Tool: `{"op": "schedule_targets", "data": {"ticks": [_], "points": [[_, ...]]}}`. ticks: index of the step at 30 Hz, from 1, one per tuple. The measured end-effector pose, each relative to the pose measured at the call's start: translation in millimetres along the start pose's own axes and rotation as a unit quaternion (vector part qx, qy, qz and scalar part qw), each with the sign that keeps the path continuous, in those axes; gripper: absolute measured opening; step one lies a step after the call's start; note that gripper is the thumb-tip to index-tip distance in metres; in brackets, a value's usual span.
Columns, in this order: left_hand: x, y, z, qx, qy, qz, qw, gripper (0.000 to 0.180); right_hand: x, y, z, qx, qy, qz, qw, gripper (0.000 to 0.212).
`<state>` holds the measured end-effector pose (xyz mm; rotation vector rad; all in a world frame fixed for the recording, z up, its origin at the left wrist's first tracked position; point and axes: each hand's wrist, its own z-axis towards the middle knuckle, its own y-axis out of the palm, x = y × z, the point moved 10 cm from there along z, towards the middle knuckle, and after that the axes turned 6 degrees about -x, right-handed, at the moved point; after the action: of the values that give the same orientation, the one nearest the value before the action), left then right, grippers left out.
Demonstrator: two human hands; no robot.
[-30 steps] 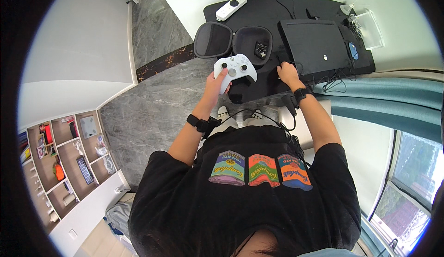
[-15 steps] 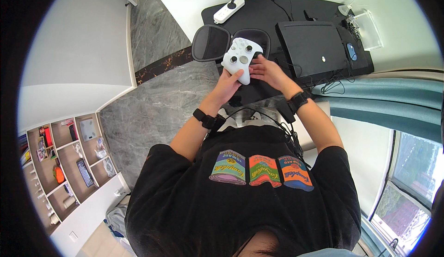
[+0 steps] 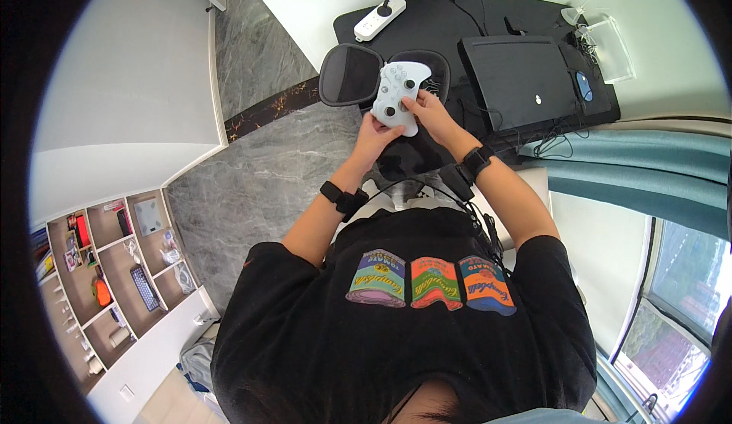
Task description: The person spreads and smooths a gray blanket over a bed, then walks to a desk to pack a white game controller and a cable into a black carrying case, which is placed on a shelf.
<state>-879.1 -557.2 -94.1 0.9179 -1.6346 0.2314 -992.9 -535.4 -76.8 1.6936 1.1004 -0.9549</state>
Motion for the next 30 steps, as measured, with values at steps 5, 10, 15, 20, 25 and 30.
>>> {"op": "schedule_targets", "data": {"ticks": [5, 10, 15, 20, 25, 30], "points": [[-5, -11, 29, -0.009, -0.011, 0.112, 0.994, 0.047, 5, -35, 25, 0.087, 0.037, -0.115, 0.989, 0.028], [-15, -10, 59, -0.006, -0.048, 0.107, 0.993, 0.037, 15, -60, 44, 0.143, 0.086, -0.188, 0.968, 0.029], [-18, -11, 74, -0.015, -0.083, 0.125, 0.988, 0.039, 39, -75, 59, 0.156, 0.106, -0.142, 0.972, 0.030], [-25, -14, 88, -0.012, -0.100, 0.151, 0.983, 0.041, 59, -97, 71, 0.181, 0.067, -0.152, 0.969, 0.029], [-28, -16, 94, -0.014, -0.054, 0.210, 0.976, 0.044, 46, -94, 70, 0.173, 0.003, -0.303, 0.937, 0.034], [-22, -21, 77, 0.045, 0.024, 0.265, 0.963, 0.048, 19, -80, 40, 0.164, -0.019, -0.376, 0.912, 0.037]]}}
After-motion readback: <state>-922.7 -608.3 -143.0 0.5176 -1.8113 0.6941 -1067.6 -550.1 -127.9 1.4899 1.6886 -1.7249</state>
